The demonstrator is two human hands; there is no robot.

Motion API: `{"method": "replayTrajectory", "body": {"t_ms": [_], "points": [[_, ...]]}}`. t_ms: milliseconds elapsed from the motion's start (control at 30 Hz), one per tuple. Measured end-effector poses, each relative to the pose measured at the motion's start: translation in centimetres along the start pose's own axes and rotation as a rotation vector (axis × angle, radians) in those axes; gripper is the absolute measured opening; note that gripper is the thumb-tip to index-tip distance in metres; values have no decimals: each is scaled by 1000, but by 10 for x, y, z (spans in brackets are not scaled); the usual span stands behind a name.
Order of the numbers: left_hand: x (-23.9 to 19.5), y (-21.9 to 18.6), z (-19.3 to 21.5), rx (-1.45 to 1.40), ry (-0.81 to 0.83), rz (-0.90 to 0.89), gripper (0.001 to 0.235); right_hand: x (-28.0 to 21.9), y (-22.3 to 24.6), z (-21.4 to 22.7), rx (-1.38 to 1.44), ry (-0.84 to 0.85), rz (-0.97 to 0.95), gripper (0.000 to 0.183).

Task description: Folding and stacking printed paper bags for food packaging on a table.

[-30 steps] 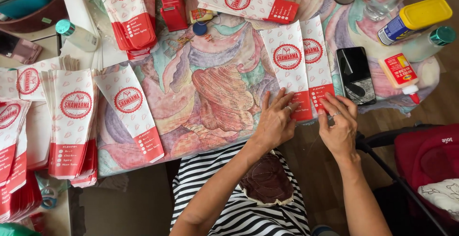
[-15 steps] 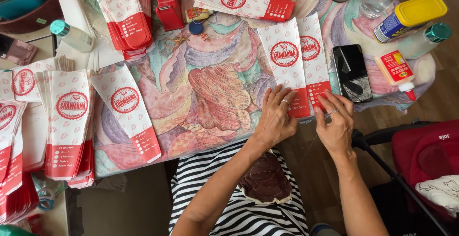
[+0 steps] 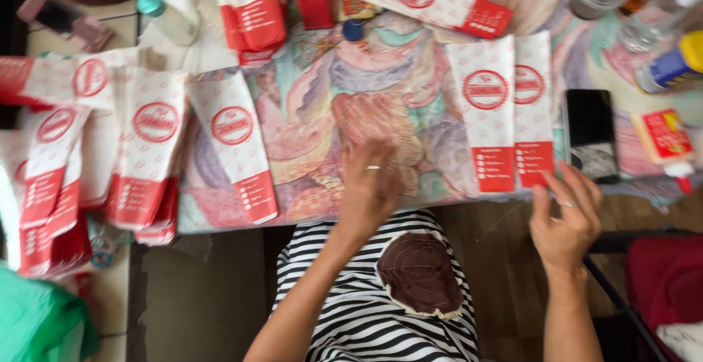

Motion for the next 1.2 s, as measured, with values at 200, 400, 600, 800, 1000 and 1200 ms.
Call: {"method": "replayTrajectory", "body": {"t_ms": [200,400,600,800,1000,1200], "points": [[-97,142,139,628,-13,479,80,4,16,2,32,0,7,21],[-81,83,82,398,-26,244,62,34,81,-38,188,73,69,11],[-21,23,-4,315,-90,65,35,30,162,-99,445,267,74,12],[-31,19,25,133,-293,9,27,29,178,-107,460,363,131,15],[-50,5,39,-124,-80,-25,26,8,176,-127,481,422,248,25],[-62,7,32,-150,-146,-53,17,9,169,-123,478,392,256,16]]}}
Point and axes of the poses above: each hand's wrist, its own x-axis towards the middle knuckle, its own z-axis out of the back of the hand, y = z × x, the point moved 10 cm from there along x, towards the middle knuckle
